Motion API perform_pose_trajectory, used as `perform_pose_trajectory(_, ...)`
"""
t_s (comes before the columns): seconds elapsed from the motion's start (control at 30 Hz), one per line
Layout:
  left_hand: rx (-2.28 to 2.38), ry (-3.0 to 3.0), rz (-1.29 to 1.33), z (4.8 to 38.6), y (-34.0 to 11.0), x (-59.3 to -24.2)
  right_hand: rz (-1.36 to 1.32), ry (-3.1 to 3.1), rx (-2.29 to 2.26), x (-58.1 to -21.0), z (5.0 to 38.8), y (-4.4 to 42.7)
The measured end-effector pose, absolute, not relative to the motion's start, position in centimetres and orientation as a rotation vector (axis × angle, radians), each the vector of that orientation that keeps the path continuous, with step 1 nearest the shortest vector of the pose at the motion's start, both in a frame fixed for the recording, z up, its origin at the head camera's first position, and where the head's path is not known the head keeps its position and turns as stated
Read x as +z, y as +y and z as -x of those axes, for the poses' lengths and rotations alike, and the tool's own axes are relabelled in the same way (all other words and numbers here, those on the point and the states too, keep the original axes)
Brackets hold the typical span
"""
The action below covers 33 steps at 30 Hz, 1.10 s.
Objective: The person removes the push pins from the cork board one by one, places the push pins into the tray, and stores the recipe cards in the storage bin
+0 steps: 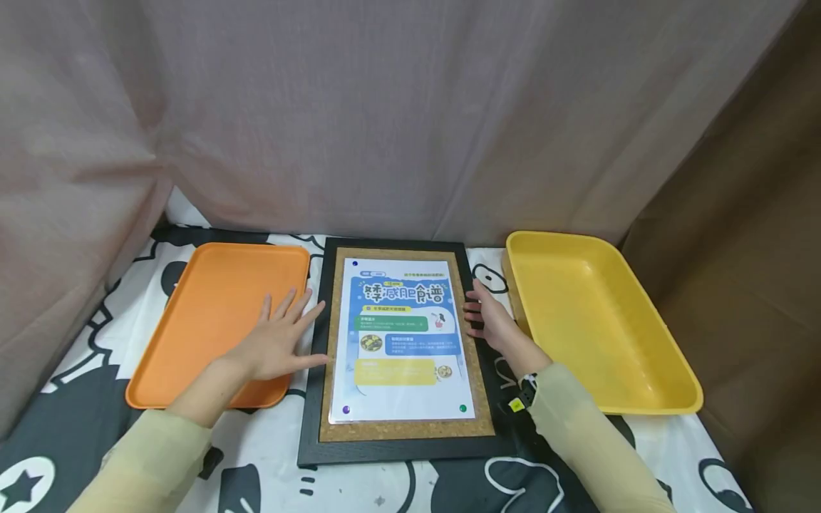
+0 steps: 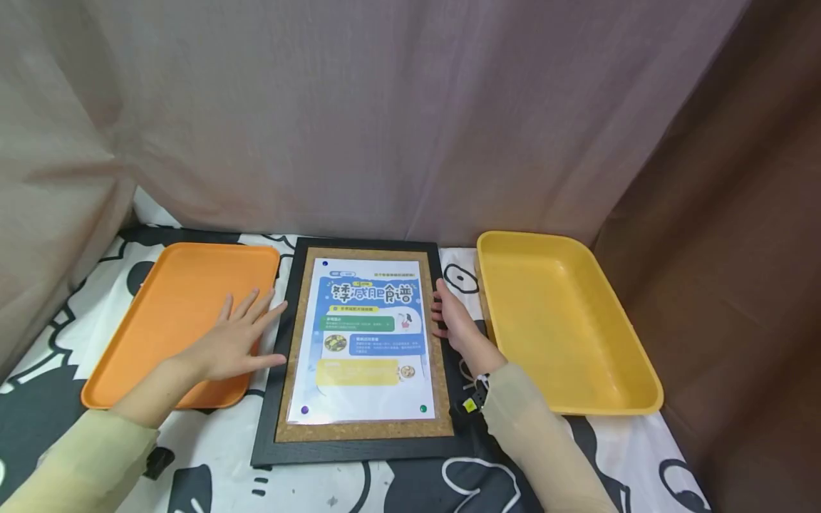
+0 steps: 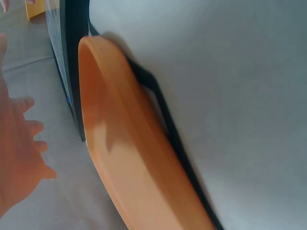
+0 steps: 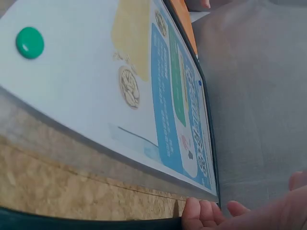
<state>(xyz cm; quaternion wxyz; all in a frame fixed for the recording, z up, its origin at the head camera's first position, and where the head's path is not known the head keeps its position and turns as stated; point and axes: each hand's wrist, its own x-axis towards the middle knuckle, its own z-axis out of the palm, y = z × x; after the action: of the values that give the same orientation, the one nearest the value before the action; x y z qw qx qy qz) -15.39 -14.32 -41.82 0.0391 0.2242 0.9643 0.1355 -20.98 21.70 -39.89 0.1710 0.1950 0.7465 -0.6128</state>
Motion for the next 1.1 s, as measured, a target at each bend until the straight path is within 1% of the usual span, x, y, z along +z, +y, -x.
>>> perform_pose_trajectory(0.33,0.454,2.917,-0.674,14.5,-14.2,-42.6,-0.584,2.034,-1.698,-40.2,21.5,21.9)
perform_pose_trajectory(0.43,0.511,2.899,-0.709,14.4,-14.0,-42.7,-0.531,2.085,-1.622,-40.2,21.9,22.0)
perform_pose_trajectory(0.63,0.617,2.852,-0.826,14.3,-13.0,-42.5,-0.386,2.357,-1.322,-40.6,22.5,22.6)
perform_pose_trajectory(0.9,0.704,2.669,-0.823,13.1,-11.7,-42.5,-0.350,2.396,-1.264,-41.7,23.0,23.2)
perform_pose_trajectory(1.1,0.756,2.577,-0.905,12.3,-11.1,-43.4,-0.319,2.394,-1.234,-41.8,22.9,23.0)
